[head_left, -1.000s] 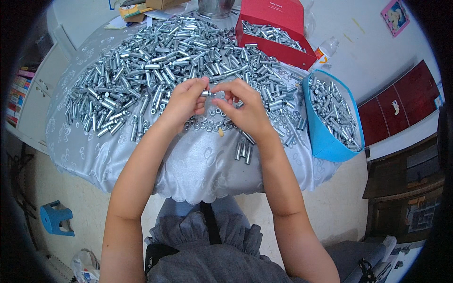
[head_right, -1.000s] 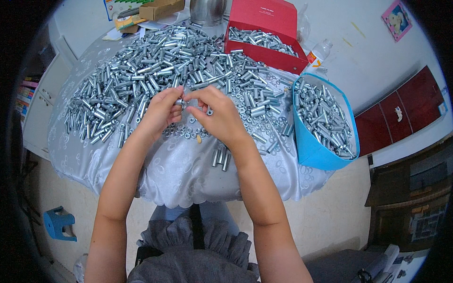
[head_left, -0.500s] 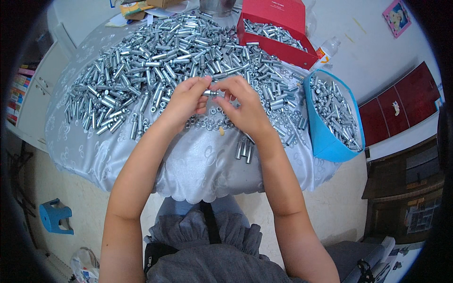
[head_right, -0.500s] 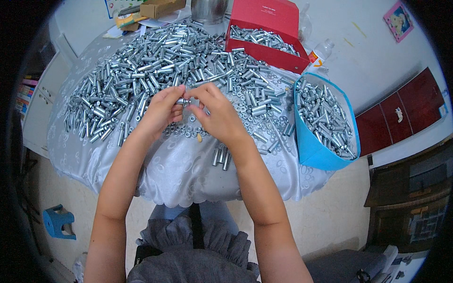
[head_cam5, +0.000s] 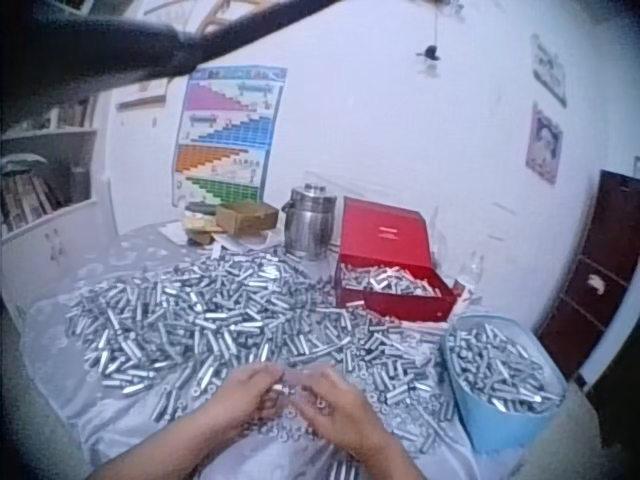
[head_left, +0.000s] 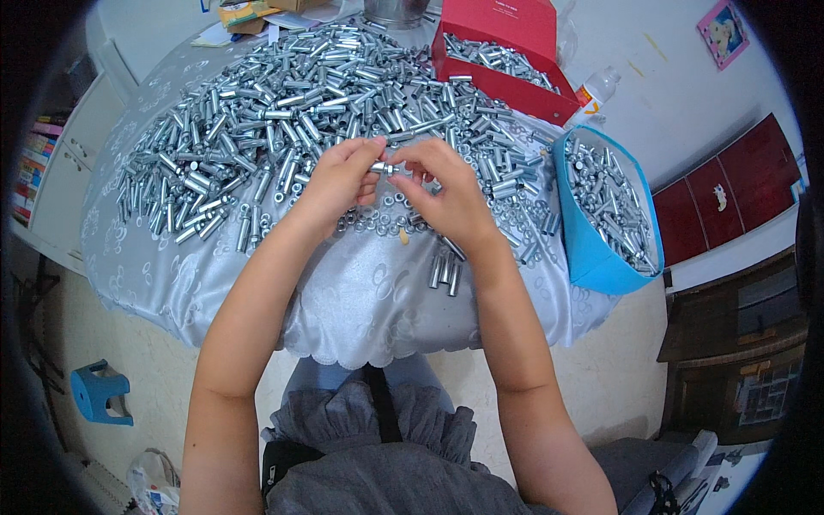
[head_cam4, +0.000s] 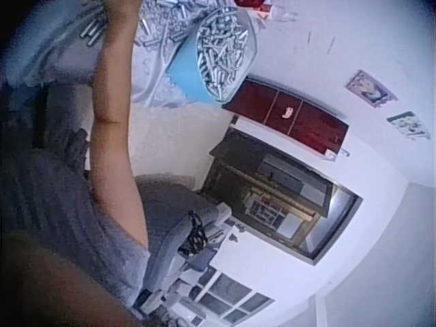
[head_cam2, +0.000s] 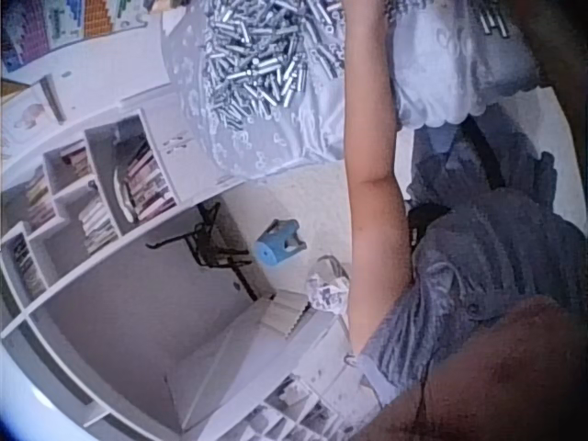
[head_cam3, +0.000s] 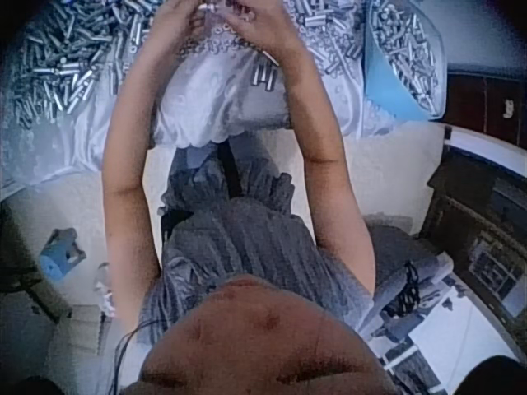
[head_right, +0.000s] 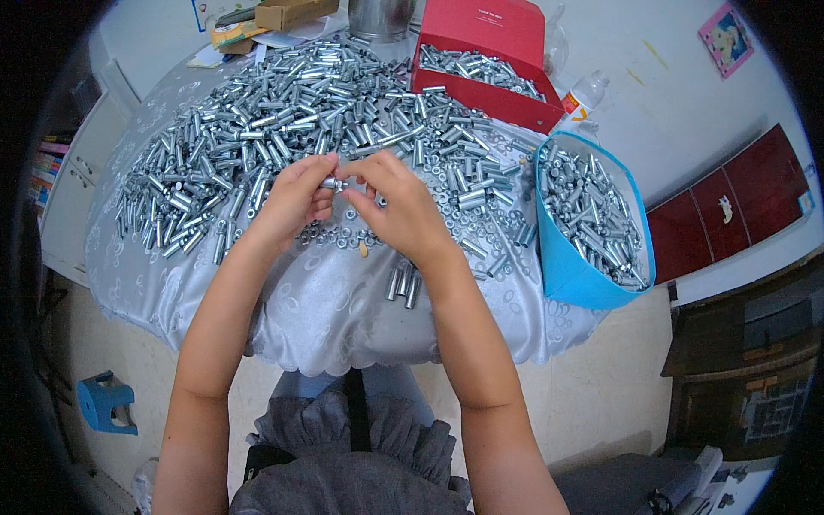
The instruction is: The person sits at a table covered with a large pile of metal bolts and washers. They repeatedly pick up a bolt and a washer, thread the washer onto the bolt, and place the assembled unit into a blue container on the right side of the table.
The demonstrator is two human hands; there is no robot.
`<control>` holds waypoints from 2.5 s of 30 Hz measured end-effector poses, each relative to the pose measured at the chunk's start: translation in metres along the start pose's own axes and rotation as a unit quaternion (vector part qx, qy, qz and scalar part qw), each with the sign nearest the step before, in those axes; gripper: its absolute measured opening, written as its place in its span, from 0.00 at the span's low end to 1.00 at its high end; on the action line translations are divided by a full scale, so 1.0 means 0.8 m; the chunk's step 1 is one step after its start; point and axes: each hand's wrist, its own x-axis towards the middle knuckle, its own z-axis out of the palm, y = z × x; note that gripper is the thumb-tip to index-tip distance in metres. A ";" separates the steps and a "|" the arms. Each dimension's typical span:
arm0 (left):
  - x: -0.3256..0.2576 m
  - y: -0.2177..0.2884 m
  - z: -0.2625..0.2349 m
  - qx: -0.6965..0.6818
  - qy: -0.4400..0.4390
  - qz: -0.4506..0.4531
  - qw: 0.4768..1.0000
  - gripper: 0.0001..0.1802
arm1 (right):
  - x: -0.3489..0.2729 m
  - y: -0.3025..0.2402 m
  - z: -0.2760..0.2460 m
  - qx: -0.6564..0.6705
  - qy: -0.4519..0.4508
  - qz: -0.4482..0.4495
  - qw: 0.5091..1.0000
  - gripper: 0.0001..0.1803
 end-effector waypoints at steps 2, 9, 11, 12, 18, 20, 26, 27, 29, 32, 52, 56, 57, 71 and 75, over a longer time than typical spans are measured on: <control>0.001 0.000 -0.001 -0.004 -0.006 0.004 1.000 0.14 | -0.002 0.003 -0.003 -0.023 -0.021 0.010 0.999 0.15; 0.003 -0.002 -0.002 -0.006 -0.009 -0.002 1.000 0.12 | -0.001 -0.007 -0.003 0.000 -0.016 0.051 0.999 0.13; 0.003 -0.003 -0.002 -0.004 -0.011 -0.006 1.000 0.13 | -0.001 -0.003 -0.002 0.003 -0.033 0.018 0.999 0.12; 0.004 -0.004 -0.002 -0.001 -0.006 -0.010 1.000 0.13 | -0.001 -0.001 -0.002 -0.004 -0.035 0.014 0.999 0.12; 0.003 -0.004 0.001 0.026 0.015 -0.001 1.000 0.13 | -0.004 0.003 0.000 -0.043 -0.040 0.019 0.998 0.10; 0.005 -0.007 -0.002 0.019 -0.006 0.013 1.000 0.13 | -0.004 0.000 0.002 -0.040 -0.029 0.014 0.999 0.10; 0.007 -0.012 0.004 0.071 -0.001 0.114 0.991 0.12 | -0.002 -0.004 0.004 -0.045 0.002 -0.044 0.998 0.07; 0.009 -0.018 0.002 0.118 -0.007 0.137 0.983 0.13 | -0.002 -0.002 0.003 -0.047 0.006 -0.041 0.998 0.07; 0.009 -0.022 0.003 0.151 -0.034 0.155 0.976 0.13 | -0.002 0.001 0.003 -0.053 0.012 -0.036 0.998 0.06; 0.013 -0.023 0.003 0.055 -0.084 0.108 0.989 0.10 | -0.001 0.002 0.002 -0.015 0.086 -0.015 0.996 0.07; 0.003 0.024 -0.017 0.147 0.172 0.233 0.946 0.37 | 0.007 0.010 -0.020 0.258 0.275 0.182 0.908 0.13; 0.007 -0.001 -0.014 0.241 0.105 0.255 0.931 0.32 | 0.006 0.015 -0.022 0.215 0.217 0.187 0.934 0.10; 0.008 -0.004 -0.015 0.272 0.087 0.264 0.921 0.31 | 0.005 0.017 -0.025 0.172 0.168 0.193 0.951 0.09; 0.014 -0.016 -0.020 0.405 0.118 0.269 0.866 0.13 | -0.013 0.017 -0.056 -0.005 -0.253 0.258 0.933 0.13; 0.014 -0.019 -0.017 0.390 0.101 0.254 0.879 0.10 | -0.013 0.018 -0.053 -0.036 -0.260 0.245 0.933 0.14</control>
